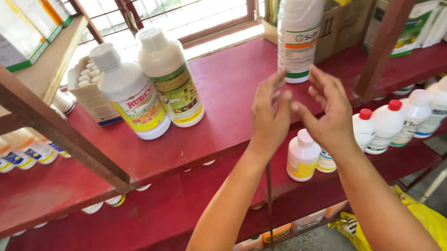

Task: Organizing agricultural chemical bottles on shelves and weighing white powder from a bag into a container using a scoop and scale.

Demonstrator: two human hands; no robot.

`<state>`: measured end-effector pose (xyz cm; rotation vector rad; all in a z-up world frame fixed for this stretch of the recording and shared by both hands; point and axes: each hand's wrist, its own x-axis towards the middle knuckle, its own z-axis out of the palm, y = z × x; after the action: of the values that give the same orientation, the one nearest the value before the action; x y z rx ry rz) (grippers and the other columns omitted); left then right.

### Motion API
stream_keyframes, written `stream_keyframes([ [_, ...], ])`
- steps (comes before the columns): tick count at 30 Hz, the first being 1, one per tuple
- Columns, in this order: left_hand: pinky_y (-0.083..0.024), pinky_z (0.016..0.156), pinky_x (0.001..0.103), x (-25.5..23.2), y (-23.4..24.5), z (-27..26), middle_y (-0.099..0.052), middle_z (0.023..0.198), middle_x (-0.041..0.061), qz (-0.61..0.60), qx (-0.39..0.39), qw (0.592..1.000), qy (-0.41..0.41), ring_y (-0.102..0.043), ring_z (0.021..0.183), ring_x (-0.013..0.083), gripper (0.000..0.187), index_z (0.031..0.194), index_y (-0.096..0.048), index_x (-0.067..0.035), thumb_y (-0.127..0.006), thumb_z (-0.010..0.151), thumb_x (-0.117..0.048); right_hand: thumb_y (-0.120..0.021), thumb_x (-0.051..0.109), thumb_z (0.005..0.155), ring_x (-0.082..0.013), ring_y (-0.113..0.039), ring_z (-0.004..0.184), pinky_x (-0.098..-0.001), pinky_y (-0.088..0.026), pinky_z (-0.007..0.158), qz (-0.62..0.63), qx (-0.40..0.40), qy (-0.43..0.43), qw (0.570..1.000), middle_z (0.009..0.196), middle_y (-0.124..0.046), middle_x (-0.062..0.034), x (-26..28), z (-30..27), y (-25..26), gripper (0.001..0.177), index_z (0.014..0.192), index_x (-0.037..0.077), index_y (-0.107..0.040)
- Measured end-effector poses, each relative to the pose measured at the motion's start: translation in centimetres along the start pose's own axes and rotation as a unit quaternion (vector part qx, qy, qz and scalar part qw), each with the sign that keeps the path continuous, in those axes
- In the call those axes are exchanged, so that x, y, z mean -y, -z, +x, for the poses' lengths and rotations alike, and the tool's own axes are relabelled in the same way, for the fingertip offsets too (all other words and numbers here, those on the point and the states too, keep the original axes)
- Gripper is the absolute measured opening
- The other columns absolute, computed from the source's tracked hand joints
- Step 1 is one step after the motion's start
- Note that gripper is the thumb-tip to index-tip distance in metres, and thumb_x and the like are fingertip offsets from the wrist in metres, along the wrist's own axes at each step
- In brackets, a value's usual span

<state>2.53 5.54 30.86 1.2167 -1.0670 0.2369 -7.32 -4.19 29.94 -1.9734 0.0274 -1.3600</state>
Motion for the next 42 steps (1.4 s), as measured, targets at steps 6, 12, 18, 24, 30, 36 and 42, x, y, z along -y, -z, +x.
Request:
stream_keyframes([
  [6, -0.042, 0.114, 0.042, 4.7, -3.1, 4.5, -0.053, 0.144, 0.023, 0.053, -0.057, 0.997, 0.018, -0.052, 0.135, 0.0343, 0.065, 0.150, -0.043, 0.000, -0.068, 0.092, -0.013, -0.084, 0.008, 0.087, -0.0331, -0.045, 0.150, -0.0457, -0.044, 0.120, 0.036, -0.013, -0.083, 0.996, 0.160, -0.040, -0.0195, -4.9, 4.0, 0.7, 0.090, 0.160, 0.003, -0.032],
  [12, -0.028, 0.122, 0.045, 11.7, -5.2, 7.1, -0.039, 0.156, 0.028, 0.101, -0.084, 0.990, 0.047, -0.034, 0.148, 0.0399, 0.077, 0.155, -0.030, 0.004, -0.070, 0.092, -0.016, -0.087, 0.010, 0.087, -0.0349, -0.034, 0.151, -0.0469, -0.037, 0.119, 0.055, 0.022, -0.135, 0.989, 0.166, -0.028, -0.0221, -10.3, 7.8, 0.5, 0.105, 0.164, 0.003, -0.017],
  [18, -0.043, 0.109, 0.040, 10.6, -4.9, 7.5, -0.056, 0.145, 0.022, 0.006, -0.054, 0.985, 0.165, -0.054, 0.134, 0.0320, 0.055, 0.149, -0.046, -0.001, -0.057, 0.098, -0.019, -0.087, 0.010, 0.079, -0.0251, -0.051, 0.142, -0.0358, -0.042, 0.115, 0.137, 0.092, -0.152, 0.974, 0.156, -0.050, -0.0167, -10.2, 9.3, -0.3, 0.109, 0.164, 0.005, -0.019],
  [24, -0.052, 0.097, 0.037, 8.4, -4.7, 6.9, -0.068, 0.131, 0.018, -0.030, -0.052, 0.977, 0.205, -0.067, 0.118, 0.0266, 0.047, 0.141, -0.057, -0.003, -0.058, 0.097, -0.019, -0.088, 0.012, 0.078, -0.0248, -0.055, 0.138, -0.0371, -0.047, 0.112, 0.159, 0.066, -0.158, 0.972, 0.149, -0.055, -0.0162, -9.2, 8.4, 0.1, 0.100, 0.158, 0.003, -0.030],
  [30, -0.049, 0.105, 0.042, 5.3, -3.0, 4.5, -0.052, 0.138, 0.025, 0.040, -0.053, 0.985, 0.160, -0.056, 0.125, 0.0345, 0.059, 0.138, -0.049, 0.003, -0.071, 0.091, -0.025, -0.085, 0.014, 0.082, -0.0240, -0.057, 0.134, -0.0392, -0.050, 0.111, 0.172, 0.066, -0.172, 0.968, 0.145, -0.058, -0.0170, -7.7, 6.4, 1.5, 0.087, 0.154, 0.001, -0.038],
  [36, -0.031, 0.120, 0.051, 7.5, -2.7, 3.7, -0.039, 0.154, 0.032, 0.113, -0.062, 0.991, 0.019, -0.036, 0.146, 0.0460, 0.077, 0.155, -0.034, 0.003, -0.073, 0.093, -0.020, -0.083, 0.011, 0.081, -0.0211, -0.058, 0.129, -0.0380, -0.051, 0.108, 0.236, 0.083, -0.176, 0.952, 0.141, -0.057, -0.0121, -6.4, 6.9, 1.2, 0.090, 0.156, 0.004, -0.034],
  [42, -0.034, 0.116, 0.052, 5.2, -2.4, 4.3, -0.039, 0.151, 0.034, 0.143, 0.018, 0.988, 0.052, -0.038, 0.143, 0.0481, 0.107, 0.159, -0.017, 0.003, -0.082, 0.077, -0.020, -0.086, 0.014, 0.088, -0.0209, -0.059, 0.132, -0.0368, -0.050, 0.112, 0.269, 0.034, -0.118, 0.955, 0.145, -0.058, -0.0121, -6.8, 9.7, 0.5, 0.086, 0.157, 0.004, -0.036],
])
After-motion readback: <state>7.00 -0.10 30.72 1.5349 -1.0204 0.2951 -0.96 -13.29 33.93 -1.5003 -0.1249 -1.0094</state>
